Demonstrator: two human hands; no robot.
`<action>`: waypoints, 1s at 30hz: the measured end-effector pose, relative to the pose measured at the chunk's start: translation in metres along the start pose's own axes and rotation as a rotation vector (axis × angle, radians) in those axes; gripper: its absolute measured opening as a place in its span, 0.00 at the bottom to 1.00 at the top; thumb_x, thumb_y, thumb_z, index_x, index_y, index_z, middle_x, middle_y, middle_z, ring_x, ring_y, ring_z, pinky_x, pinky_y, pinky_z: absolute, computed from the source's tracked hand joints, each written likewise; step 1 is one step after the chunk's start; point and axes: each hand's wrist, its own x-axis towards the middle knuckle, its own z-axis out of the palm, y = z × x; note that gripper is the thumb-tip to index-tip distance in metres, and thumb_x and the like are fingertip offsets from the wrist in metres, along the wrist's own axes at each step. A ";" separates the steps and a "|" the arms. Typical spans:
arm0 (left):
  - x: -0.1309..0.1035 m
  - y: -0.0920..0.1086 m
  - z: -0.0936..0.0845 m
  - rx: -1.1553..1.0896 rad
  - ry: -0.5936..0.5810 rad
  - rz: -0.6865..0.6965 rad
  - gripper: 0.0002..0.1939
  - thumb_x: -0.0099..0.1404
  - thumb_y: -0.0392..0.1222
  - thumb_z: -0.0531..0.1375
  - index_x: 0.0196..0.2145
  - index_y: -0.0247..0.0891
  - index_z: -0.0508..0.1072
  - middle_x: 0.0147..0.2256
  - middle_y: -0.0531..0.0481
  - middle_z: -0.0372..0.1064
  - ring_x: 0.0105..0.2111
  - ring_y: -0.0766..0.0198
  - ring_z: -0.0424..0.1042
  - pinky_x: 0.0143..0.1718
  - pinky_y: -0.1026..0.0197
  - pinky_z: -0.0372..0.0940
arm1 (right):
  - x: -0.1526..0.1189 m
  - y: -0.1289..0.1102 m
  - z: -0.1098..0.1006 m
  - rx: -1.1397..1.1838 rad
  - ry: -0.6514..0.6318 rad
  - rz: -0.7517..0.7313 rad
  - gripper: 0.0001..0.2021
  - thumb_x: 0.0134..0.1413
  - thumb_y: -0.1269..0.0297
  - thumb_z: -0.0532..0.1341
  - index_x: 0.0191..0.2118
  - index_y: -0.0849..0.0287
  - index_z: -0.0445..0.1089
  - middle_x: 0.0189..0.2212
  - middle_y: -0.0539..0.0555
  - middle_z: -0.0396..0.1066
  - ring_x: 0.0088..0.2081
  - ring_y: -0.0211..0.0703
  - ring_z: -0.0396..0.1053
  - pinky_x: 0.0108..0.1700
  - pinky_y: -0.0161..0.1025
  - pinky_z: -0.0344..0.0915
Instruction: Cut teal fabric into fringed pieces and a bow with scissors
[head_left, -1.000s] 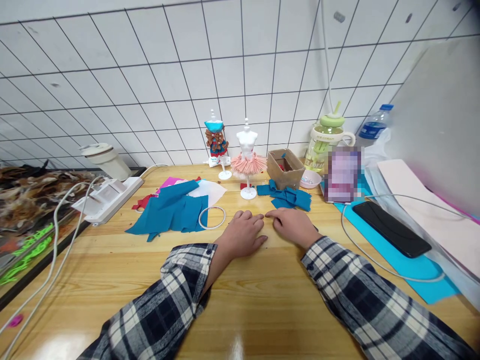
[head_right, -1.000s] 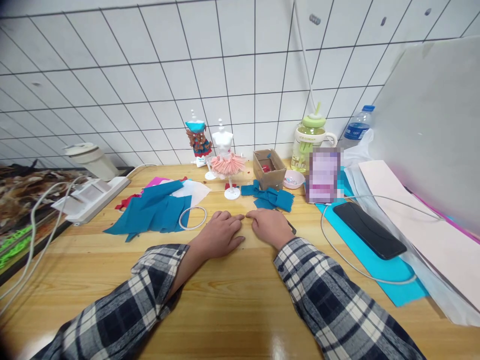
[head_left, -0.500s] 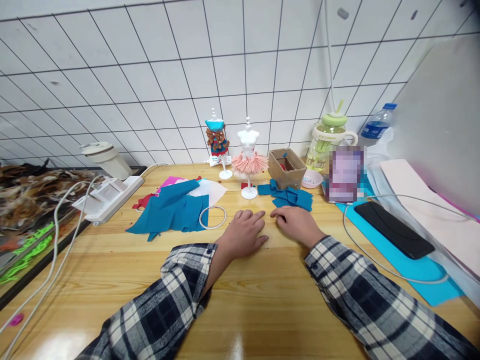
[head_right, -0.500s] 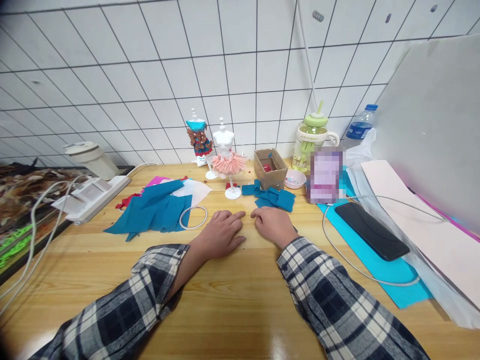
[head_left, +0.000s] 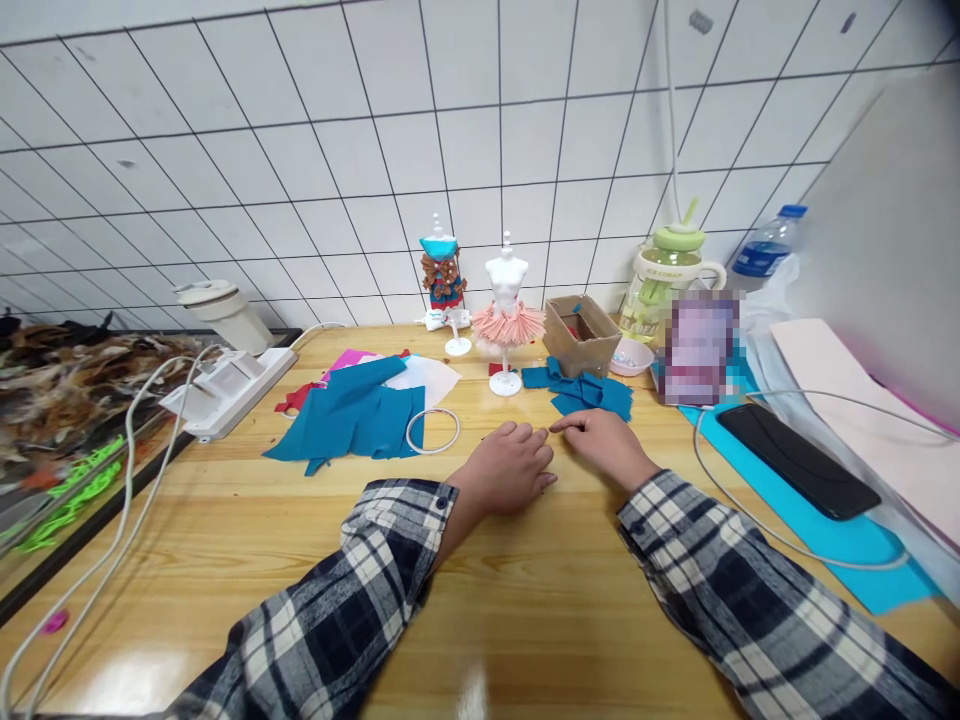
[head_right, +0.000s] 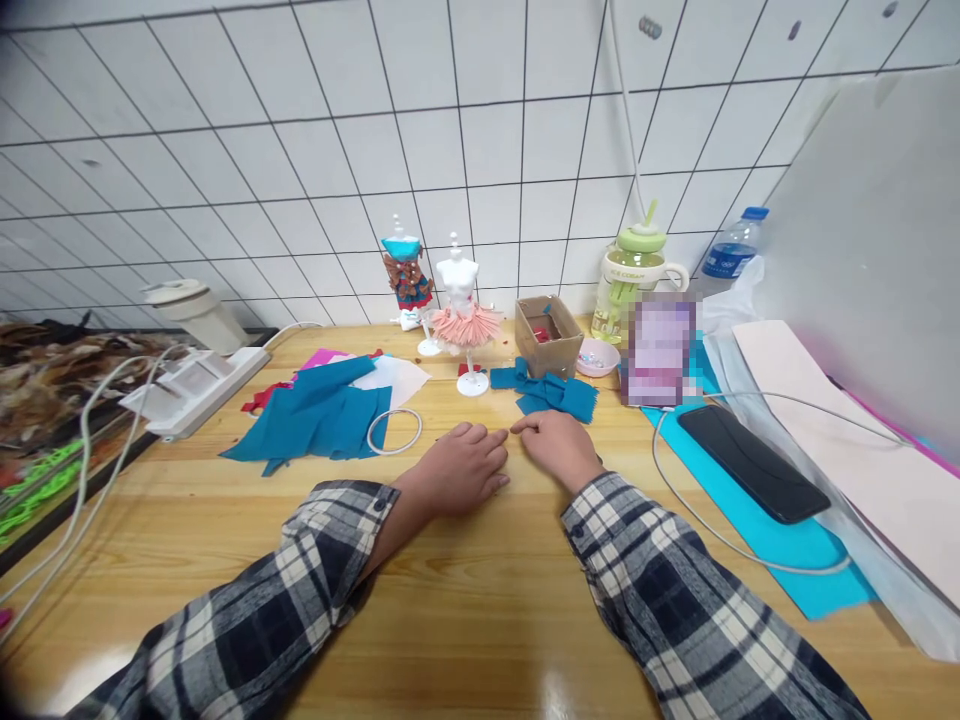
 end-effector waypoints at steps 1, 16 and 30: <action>0.000 0.001 0.000 0.001 0.001 -0.005 0.18 0.69 0.52 0.49 0.42 0.37 0.71 0.51 0.42 0.68 0.43 0.54 0.65 0.43 0.51 0.55 | 0.001 0.001 0.000 0.034 0.024 0.017 0.16 0.52 0.67 0.54 0.38 0.48 0.80 0.41 0.46 0.79 0.43 0.43 0.73 0.44 0.35 0.65; -0.003 -0.001 -0.004 -0.118 0.007 -0.082 0.17 0.69 0.51 0.50 0.43 0.38 0.70 0.50 0.44 0.70 0.45 0.51 0.63 0.45 0.49 0.54 | -0.011 -0.013 -0.005 -0.313 0.028 -0.199 0.17 0.57 0.66 0.52 0.40 0.49 0.78 0.39 0.50 0.77 0.39 0.42 0.73 0.36 0.35 0.62; -0.004 -0.001 -0.002 -0.113 -0.003 -0.093 0.18 0.69 0.52 0.49 0.45 0.38 0.71 0.56 0.46 0.66 0.47 0.51 0.63 0.47 0.48 0.53 | -0.009 -0.008 -0.010 -0.329 0.071 -0.039 0.17 0.57 0.66 0.52 0.41 0.49 0.78 0.42 0.51 0.77 0.42 0.44 0.72 0.38 0.36 0.63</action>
